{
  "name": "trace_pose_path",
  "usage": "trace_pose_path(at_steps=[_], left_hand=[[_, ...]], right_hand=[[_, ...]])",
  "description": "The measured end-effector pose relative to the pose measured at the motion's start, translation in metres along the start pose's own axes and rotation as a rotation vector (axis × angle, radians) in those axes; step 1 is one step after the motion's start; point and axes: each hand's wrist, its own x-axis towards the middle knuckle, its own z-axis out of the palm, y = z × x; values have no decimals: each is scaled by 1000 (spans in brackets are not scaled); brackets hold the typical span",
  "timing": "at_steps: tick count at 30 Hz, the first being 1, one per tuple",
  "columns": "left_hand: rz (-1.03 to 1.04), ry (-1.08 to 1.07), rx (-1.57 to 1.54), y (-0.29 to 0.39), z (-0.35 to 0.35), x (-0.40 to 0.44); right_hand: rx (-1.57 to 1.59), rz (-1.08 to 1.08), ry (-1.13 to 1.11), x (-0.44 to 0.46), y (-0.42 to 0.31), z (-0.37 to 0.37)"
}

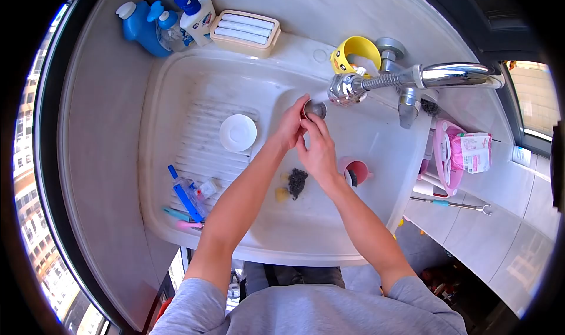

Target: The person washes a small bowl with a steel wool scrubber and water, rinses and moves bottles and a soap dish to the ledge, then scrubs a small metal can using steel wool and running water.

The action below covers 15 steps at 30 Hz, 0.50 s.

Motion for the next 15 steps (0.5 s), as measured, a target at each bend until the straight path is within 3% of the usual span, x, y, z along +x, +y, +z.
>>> trace_pose_path(at_steps=[2, 4, 5, 7, 10, 12, 15], left_hand=[[80, -14, 47, -4, 4, -1], [88, 25, 67, -3, 2, 5], [102, 64, 84, -2, 1, 7], [112, 73, 174, -2, -4, 15], [121, 1, 349, 3, -3, 15], [153, 267, 381, 2, 5, 16], [41, 131, 296, 8, -7, 15]], right_hand=[[43, 27, 17, -3, 2, -7], [185, 232, -14, -6, 5, -16], [188, 232, -10, -4, 8, -18], [-166, 83, -142, 1, 15, -21], [-398, 120, -145, 4, 20, -10], [-282, 151, -208, 7, 27, -1], [-86, 127, -336, 13, 41, -5]])
